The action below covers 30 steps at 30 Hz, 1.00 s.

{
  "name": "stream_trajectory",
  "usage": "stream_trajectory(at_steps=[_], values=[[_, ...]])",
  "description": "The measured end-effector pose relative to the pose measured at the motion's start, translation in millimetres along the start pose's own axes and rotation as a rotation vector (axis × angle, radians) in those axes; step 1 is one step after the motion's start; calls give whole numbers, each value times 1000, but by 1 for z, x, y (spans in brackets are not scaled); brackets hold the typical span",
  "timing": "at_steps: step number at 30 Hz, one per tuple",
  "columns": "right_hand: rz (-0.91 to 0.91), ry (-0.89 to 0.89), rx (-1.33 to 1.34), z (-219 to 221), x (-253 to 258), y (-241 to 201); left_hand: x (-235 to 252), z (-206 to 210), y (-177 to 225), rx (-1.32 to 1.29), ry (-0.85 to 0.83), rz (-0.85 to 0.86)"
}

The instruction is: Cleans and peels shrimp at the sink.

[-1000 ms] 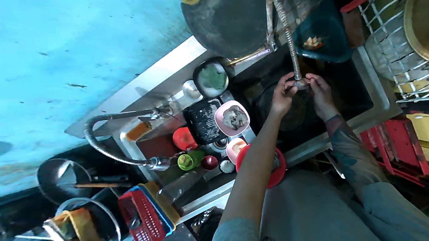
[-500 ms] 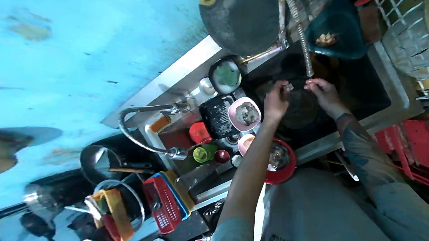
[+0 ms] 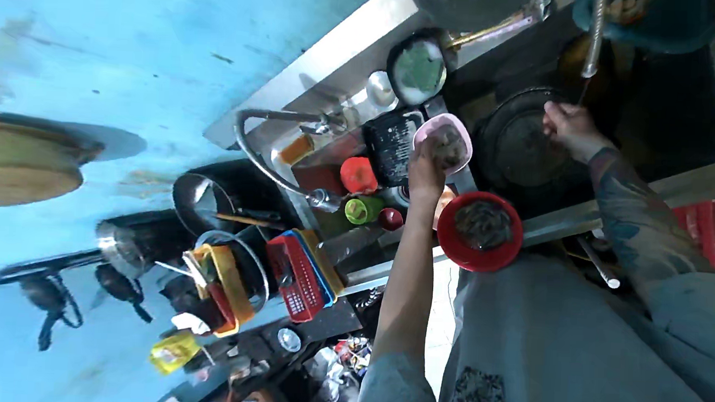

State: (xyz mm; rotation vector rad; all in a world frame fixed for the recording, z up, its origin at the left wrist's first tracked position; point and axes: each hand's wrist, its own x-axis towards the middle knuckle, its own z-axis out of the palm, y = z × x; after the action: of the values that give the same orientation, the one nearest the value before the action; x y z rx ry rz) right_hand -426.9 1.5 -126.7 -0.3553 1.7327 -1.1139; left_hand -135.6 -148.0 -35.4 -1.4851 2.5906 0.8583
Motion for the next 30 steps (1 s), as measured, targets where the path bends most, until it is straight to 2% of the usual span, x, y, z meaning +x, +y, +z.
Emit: stream_trajectory(at_steps=[3, 7, 11, 16, 20, 23, 27, 30], values=[[-6, -63, -163, -3, -6, 16, -27, 0, 5, -22, 90, 94], [36, -116, -261, -3, -11, 39, -90, 10, 24, 9, -47, 61], [-60, -146, -312, 4, -36, 41, -140, 44, 23, 136, -134, 51], [-203, -95, -288, 15, -72, 31, -149, 67, 14, 198, -216, -33], [-325, -63, -262, 24, -110, 14, -154, 66, 10, 216, -296, 2], [-447, -88, -349, 39, -142, 3, -161, 59, 3, 207, -342, 51], [-705, -215, -576, 72, -169, 10, -171, 53, -5, 204, -365, 80], [-763, -358, -776, 105, -172, 27, -178, 49, -5, 217, -412, 64]])
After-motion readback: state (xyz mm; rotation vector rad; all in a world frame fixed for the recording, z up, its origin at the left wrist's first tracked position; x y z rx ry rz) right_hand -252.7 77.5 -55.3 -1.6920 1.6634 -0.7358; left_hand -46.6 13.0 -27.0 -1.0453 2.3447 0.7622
